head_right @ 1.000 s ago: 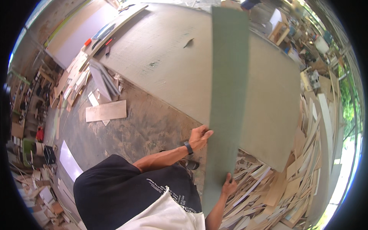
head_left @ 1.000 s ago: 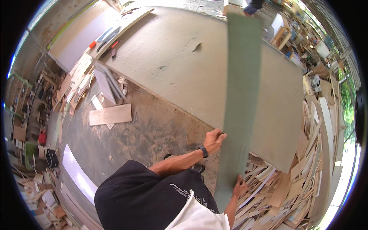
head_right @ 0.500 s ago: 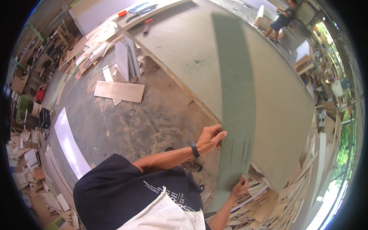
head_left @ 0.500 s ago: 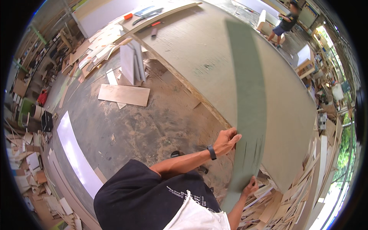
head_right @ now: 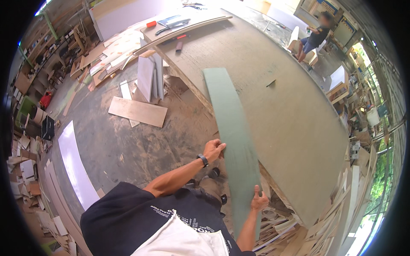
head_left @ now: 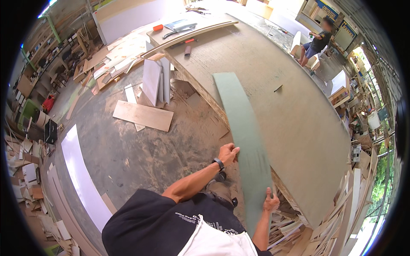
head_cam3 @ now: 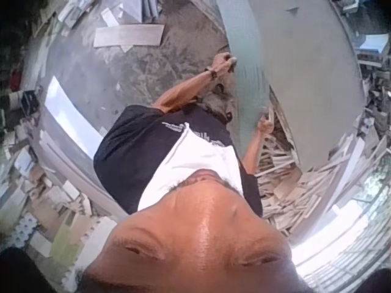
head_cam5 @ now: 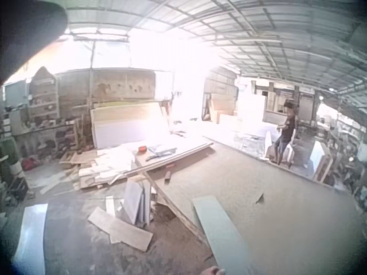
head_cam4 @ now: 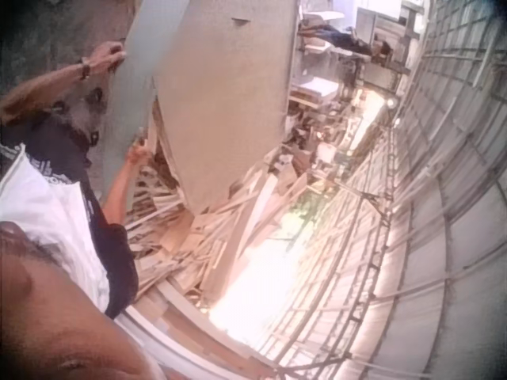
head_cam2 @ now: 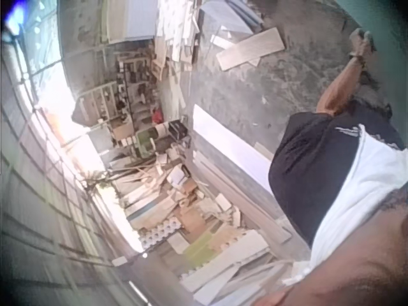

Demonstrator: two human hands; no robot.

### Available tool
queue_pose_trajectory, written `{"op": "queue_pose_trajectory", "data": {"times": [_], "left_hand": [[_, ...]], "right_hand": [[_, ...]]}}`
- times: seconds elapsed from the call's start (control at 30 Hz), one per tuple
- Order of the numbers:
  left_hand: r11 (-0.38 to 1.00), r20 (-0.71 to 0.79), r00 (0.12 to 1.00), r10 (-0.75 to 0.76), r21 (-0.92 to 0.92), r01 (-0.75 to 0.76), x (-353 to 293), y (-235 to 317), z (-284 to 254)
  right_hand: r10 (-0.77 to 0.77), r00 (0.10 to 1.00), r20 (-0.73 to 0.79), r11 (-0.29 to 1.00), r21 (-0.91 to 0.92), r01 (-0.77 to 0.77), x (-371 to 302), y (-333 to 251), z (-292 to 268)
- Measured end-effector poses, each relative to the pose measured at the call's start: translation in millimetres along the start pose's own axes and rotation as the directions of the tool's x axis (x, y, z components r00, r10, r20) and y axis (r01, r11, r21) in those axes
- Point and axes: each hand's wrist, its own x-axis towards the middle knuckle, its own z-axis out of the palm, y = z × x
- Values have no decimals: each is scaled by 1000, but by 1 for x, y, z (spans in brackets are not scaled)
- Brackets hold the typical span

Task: The person assembles a wooden drawer unit by placing a drawer box onto a workbench, inserting a long perforated wooden strip, and using a hammer to secure it. They also handle a sanding block and a tape measure during the process.

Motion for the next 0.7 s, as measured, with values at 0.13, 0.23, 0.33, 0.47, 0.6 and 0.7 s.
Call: {"op": "queue_pose_trajectory", "data": {"times": [0.13, 0.23, 0.33, 0.47, 0.6, 0.7], "left_hand": [[960, 8, 965, 262, -104, -260, 17, 54, 8], [925, -125, 917, 378, 4, -380, 51, 56, 1], [956, -150, 945, 290, 96, -278, 77, 46, -23], [956, -180, 966, -186, 194, 221, 105, 17, -70], [979, -130, 971, -201, 8, 204, 124, 26, -74], [987, -20, 991, 134, -81, -136, 123, 94, -45]], "right_hand": [[38, 997, -72, 955, 296, -15, 27, -36, 8], [40, 999, -23, 964, 266, -32, 43, -52, 34], [44, 990, 133, 986, 156, -65, 62, -59, 69], [8, 952, 306, 990, -134, 35, 79, -67, 98], [-132, 991, 28, 991, -13, 132, 113, -80, 112], [-47, 999, -12, 981, 190, 48, 129, -106, 73]]}}
